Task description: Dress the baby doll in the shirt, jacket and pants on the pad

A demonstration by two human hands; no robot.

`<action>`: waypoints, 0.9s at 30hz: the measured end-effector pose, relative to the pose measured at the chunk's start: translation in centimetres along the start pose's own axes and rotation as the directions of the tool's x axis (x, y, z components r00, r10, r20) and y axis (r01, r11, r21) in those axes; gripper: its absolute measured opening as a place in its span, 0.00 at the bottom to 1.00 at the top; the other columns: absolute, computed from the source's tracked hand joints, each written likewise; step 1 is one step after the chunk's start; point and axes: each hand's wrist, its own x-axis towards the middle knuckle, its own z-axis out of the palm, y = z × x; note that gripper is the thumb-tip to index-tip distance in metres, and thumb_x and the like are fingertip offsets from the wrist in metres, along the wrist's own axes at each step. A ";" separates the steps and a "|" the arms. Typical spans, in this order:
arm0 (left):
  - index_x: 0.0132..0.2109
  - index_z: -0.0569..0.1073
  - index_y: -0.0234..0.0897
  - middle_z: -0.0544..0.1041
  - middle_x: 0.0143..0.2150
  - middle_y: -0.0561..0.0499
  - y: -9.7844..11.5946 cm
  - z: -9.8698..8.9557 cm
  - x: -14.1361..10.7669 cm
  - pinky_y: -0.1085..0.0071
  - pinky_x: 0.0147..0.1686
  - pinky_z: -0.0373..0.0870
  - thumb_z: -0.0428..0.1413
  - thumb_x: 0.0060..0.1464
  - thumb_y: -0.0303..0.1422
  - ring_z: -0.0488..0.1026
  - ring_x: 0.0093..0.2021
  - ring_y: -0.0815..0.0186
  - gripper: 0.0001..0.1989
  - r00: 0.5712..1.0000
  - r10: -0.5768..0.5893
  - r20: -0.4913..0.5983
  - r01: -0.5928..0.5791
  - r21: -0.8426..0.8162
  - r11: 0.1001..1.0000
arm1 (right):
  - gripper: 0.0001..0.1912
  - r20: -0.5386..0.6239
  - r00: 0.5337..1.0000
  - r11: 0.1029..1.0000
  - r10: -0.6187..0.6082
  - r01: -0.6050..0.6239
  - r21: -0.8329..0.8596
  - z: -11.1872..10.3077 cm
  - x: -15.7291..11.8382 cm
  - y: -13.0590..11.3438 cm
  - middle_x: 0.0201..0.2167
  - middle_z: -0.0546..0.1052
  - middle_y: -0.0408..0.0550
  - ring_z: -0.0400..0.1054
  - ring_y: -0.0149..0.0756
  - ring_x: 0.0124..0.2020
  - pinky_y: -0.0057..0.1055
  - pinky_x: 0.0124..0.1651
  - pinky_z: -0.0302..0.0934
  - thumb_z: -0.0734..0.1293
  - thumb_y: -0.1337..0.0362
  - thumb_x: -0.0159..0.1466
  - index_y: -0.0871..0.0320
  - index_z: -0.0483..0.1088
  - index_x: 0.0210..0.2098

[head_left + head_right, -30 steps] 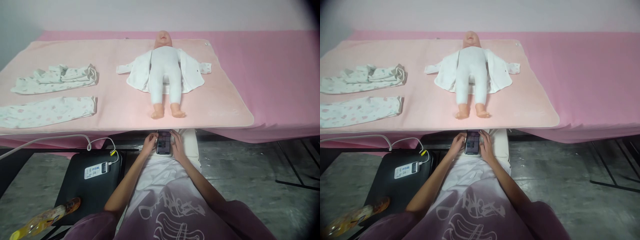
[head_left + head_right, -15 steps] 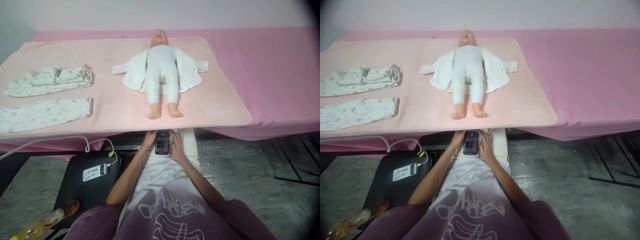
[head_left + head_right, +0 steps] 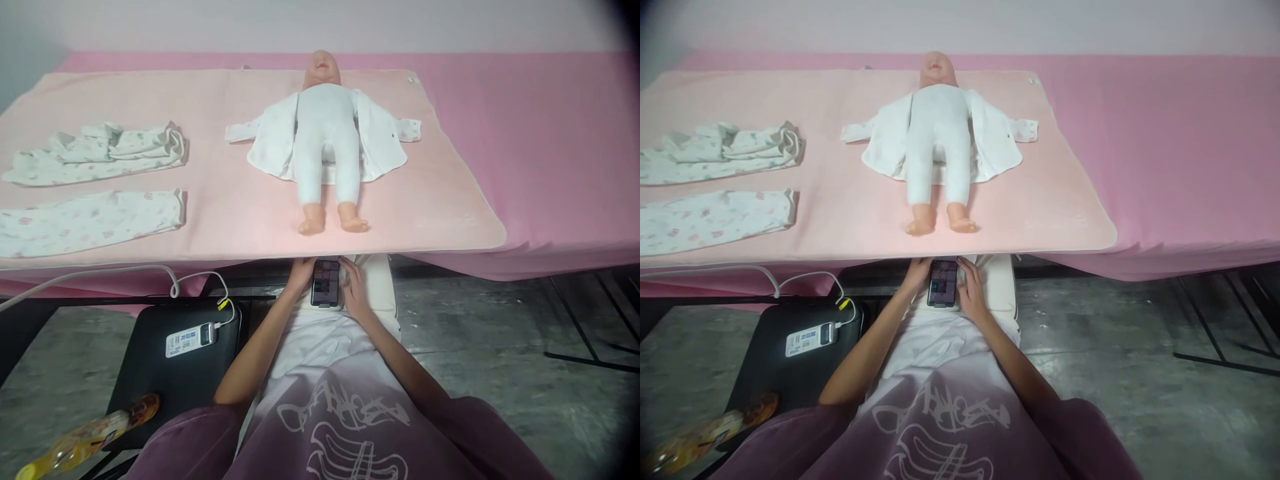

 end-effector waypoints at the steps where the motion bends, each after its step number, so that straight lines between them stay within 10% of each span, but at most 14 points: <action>1: 0.63 0.83 0.38 0.87 0.58 0.40 0.0 0.0 0.0 0.48 0.76 0.67 0.72 0.62 0.39 0.79 0.69 0.45 0.24 1.000 -0.002 -0.001 0.002 -0.002 1.000 | 0.32 0.000 1.000 1.000 0.001 -0.001 -0.003 0.0 0.0 0.0 0.76 0.69 0.58 0.63 0.51 0.78 0.59 0.80 0.58 0.50 0.45 0.85 0.52 0.63 0.79; 27: 0.59 0.85 0.37 0.86 0.61 0.40 -1.4 -0.6 -0.5 0.48 0.79 0.61 0.70 0.57 0.50 0.75 0.73 0.43 0.29 0.999 -0.008 0.033 0.009 -0.046 0.999 | 0.29 0.004 1.000 0.998 -0.005 0.005 -0.069 -0.2 1.1 0.3 0.71 0.71 0.59 0.63 0.55 0.75 0.61 0.78 0.58 0.55 0.49 0.85 0.51 0.64 0.78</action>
